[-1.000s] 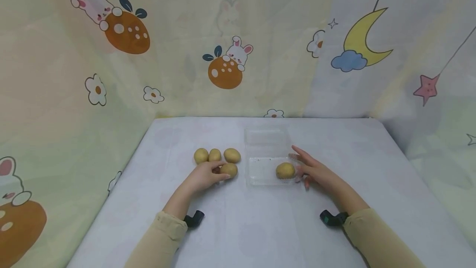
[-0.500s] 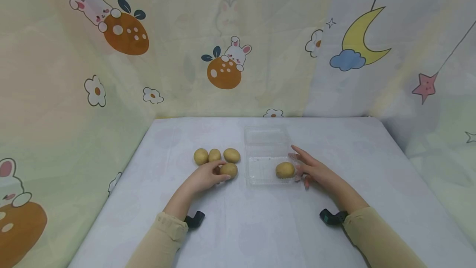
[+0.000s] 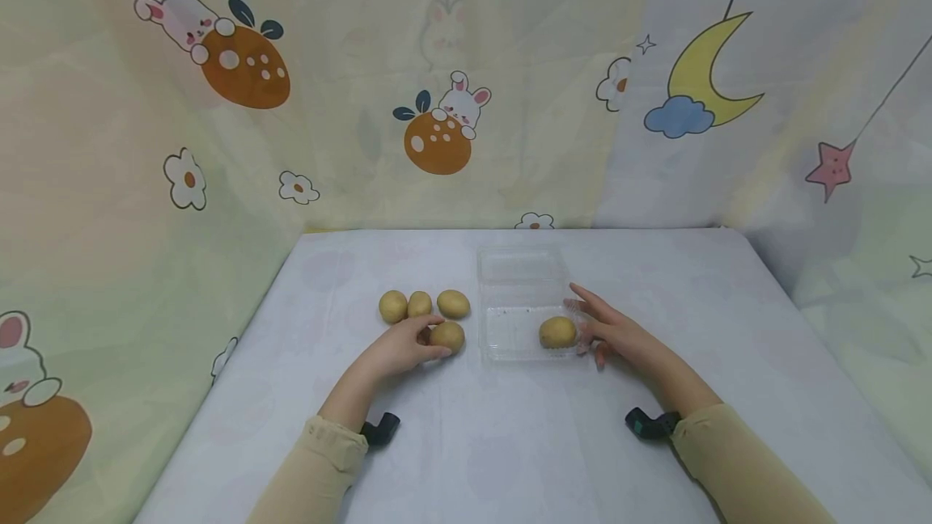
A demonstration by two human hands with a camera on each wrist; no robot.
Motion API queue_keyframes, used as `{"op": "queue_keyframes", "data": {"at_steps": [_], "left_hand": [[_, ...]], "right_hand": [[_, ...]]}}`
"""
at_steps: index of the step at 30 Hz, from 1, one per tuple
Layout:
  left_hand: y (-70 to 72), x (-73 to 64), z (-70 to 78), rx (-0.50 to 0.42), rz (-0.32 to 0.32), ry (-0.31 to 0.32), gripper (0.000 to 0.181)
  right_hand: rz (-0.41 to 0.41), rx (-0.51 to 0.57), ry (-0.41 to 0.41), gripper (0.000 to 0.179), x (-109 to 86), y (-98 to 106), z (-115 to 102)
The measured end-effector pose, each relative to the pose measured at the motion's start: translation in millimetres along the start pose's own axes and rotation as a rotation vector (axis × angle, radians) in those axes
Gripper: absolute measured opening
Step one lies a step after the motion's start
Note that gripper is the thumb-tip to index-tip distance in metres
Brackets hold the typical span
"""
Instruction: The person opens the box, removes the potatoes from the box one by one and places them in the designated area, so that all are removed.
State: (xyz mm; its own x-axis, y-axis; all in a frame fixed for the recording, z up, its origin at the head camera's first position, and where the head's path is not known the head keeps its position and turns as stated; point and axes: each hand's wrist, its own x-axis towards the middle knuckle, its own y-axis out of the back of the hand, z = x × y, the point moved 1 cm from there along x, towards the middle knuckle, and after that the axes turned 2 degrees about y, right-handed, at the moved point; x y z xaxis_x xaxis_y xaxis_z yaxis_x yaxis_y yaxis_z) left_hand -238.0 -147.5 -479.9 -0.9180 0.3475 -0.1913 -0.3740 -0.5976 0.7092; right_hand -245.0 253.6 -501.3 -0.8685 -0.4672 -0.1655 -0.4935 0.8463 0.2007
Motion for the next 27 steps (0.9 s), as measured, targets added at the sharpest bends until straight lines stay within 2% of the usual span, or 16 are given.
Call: {"op": "queue_keyframes", "data": {"at_steps": [6,9,12,14,17,22,27], "left_hand": [[1.4,-0.7,1.7,0.016,-0.017,0.001,0.064],[7.2,-5.0,8.6,0.072,-0.014,0.0,0.071],[16.9,-11.7,23.1,0.106,0.001,0.015,0.075],[23.1,-14.0,34.4,0.111,0.014,0.003,0.071],[30.5,-14.0,53.2,0.1,-0.005,-0.033,0.065],[37.2,-4.3,83.3,0.095,-0.039,-0.084,0.061],[37.0,10.6,106.3,0.121,-0.07,-0.098,0.059]], "right_hand": [[0.023,-0.012,-0.023,0.079,-0.3,-2,-2],[0.023,-0.004,-0.027,0.08,-0.4,-3,-2],[0.027,-0.001,-0.033,0.082,-0.2,-2,-2],[0.032,0.0,-0.038,0.082,0.0,-1,-1],[0.027,0.0,-0.03,0.081,0.5,-1,-1],[0.02,-0.022,-0.021,0.081,1.1,-1,0],[0.033,-0.047,-0.033,0.08,1.2,0,0]]}}
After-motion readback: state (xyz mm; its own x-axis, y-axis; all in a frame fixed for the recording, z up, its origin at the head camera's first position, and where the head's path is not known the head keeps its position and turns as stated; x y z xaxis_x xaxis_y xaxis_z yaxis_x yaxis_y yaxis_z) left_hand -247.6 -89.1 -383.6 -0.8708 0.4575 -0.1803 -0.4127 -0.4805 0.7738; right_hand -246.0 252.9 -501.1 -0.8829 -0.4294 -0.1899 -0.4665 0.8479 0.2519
